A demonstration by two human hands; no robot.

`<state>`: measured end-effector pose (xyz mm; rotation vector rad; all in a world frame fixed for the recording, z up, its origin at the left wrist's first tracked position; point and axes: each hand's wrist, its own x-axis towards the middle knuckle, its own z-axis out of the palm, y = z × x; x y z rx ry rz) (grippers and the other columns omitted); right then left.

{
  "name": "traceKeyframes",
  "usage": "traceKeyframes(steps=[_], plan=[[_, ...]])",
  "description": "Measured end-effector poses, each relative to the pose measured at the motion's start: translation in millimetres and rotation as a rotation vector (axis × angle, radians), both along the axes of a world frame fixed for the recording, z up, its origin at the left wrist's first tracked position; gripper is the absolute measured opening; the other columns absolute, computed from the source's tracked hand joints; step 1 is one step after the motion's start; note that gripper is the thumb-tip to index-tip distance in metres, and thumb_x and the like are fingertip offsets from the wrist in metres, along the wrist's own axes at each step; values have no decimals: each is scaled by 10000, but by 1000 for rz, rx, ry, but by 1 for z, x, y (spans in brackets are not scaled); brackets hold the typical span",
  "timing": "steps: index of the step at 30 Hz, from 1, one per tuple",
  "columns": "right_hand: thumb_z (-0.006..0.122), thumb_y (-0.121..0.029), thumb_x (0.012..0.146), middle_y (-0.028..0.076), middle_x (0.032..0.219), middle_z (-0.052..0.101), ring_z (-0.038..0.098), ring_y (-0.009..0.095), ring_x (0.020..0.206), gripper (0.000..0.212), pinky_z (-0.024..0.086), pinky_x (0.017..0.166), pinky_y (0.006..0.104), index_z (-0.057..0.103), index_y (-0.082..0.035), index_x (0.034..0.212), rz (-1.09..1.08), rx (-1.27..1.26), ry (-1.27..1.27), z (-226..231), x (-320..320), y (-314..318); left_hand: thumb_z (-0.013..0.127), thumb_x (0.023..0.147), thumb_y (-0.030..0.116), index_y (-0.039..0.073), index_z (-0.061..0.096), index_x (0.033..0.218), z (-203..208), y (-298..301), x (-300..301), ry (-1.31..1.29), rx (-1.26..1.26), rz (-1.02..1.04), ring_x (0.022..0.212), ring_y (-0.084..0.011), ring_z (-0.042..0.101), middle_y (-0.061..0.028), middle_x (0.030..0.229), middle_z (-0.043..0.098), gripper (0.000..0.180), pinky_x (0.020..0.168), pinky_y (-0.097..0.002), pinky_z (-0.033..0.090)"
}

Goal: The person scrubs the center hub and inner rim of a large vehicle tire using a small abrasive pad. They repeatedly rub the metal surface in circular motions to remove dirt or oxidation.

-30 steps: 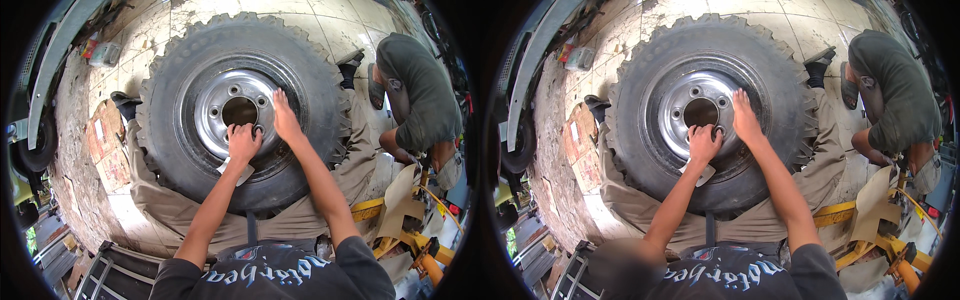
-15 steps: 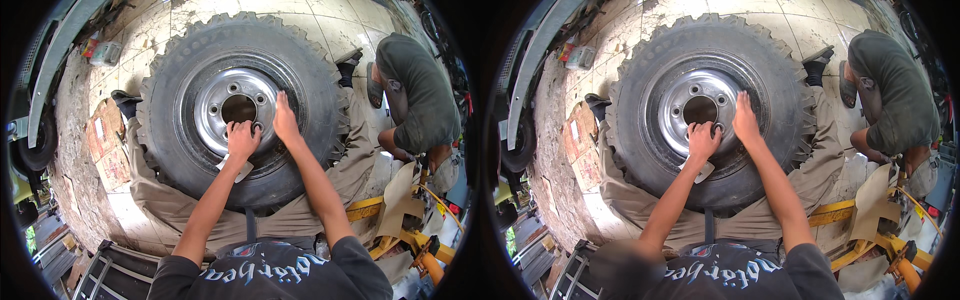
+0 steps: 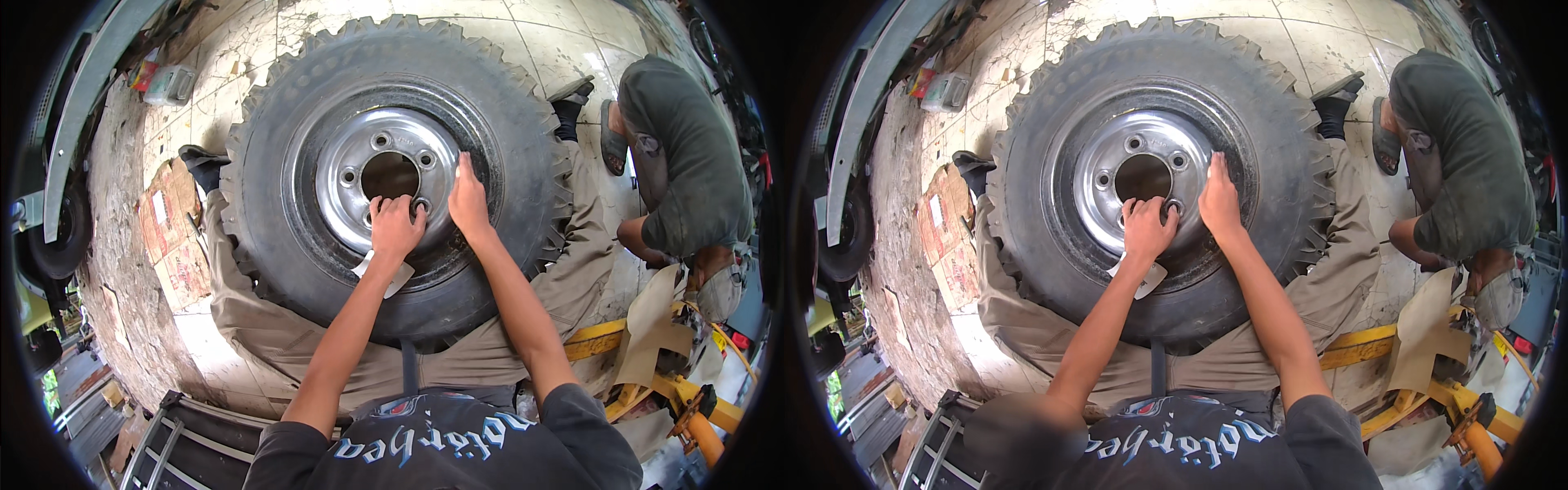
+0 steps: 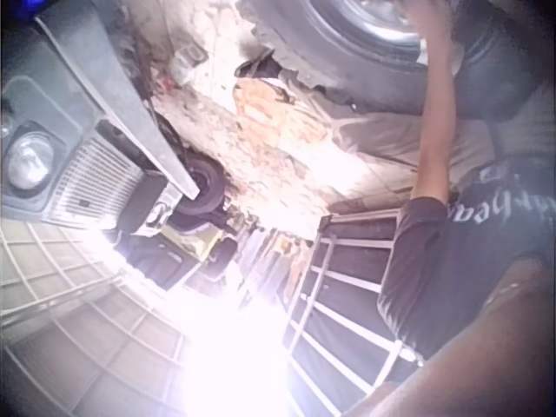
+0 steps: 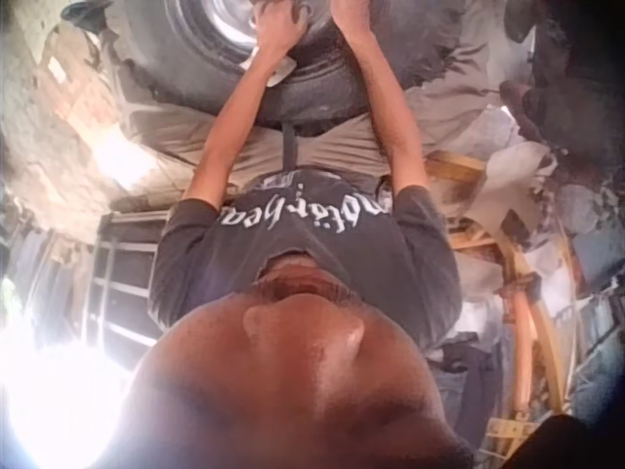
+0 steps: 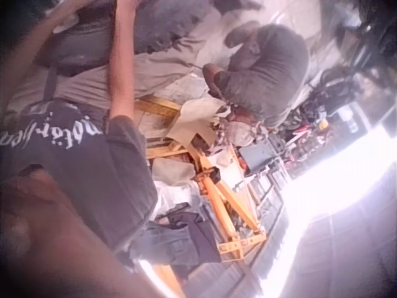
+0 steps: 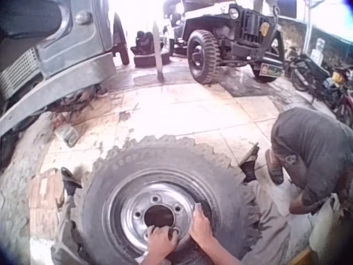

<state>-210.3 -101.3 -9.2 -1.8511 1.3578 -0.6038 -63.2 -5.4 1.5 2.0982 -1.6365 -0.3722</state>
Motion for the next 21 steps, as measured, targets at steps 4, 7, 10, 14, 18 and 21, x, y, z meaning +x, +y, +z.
traceKeyframes(steps=[4, 7, 10, 14, 18, 21], plan=[[394, 3, 996, 406, 1548, 260, 238, 522, 1471, 543, 261, 1221, 509, 256, 160, 1497, 26, -109, 29, 6, -1, 45, 638, 899, 294, 19, 683, 975, -1, 2, 3, -1, 4, 7, 926, -323, 656, -167, 885, 717, 289, 1082, -471, 351], [397, 6, 994, 413, 1547, 250, 237, 526, 1471, 549, 248, 1226, 510, 255, 153, 1503, 72, -58, -6, 1, -2, 90, 647, 902, 292, 20, 685, 980, -3, 3, 3, -24, 16, 21, 917, -330, 659, -169, 874, 714, 286, 1072, -474, 355], [395, 11, 994, 413, 1544, 258, 251, 522, 1467, 542, 256, 1222, 508, 263, 153, 1500, 32, -234, 63, 0, 8, 54, 642, 901, 288, 21, 684, 980, 0, 5, 3, 0, -15, 8, 917, -332, 659, -174, 873, 713, 282, 1072, -475, 357], [412, 14, 972, 421, 1544, 245, 229, 543, 1467, 577, 239, 1226, 514, 239, 164, 1502, -16, -70, 41, 8, 8, 40, 631, 905, 281, 21, 684, 989, -1, 2, 2, -22, -6, -6, 922, -322, 659, -169, 890, 718, 278, 1068, -476, 361], [397, 13, 967, 466, 1524, 211, 198, 587, 1455, 602, 214, 1225, 556, 192, 178, 1509, 70, -85, 47, 9, 4, 87, 609, 937, 257, 31, 687, 1006, -5, 7, 3, -44, -13, -6, 923, -309, 660, -161, 903, 722, 249, 1062, -469, 363], [380, 13, 980, 434, 1526, 263, 236, 556, 1457, 560, 214, 1230, 547, 233, 182, 1494, -62, -53, 11, 9, 11, 43, 581, 969, 236, 39, 691, 1017, -3, 3, 4, -47, -35, -30, 922, -299, 661, -153, 912, 726, 231, 1058, -466, 365]])
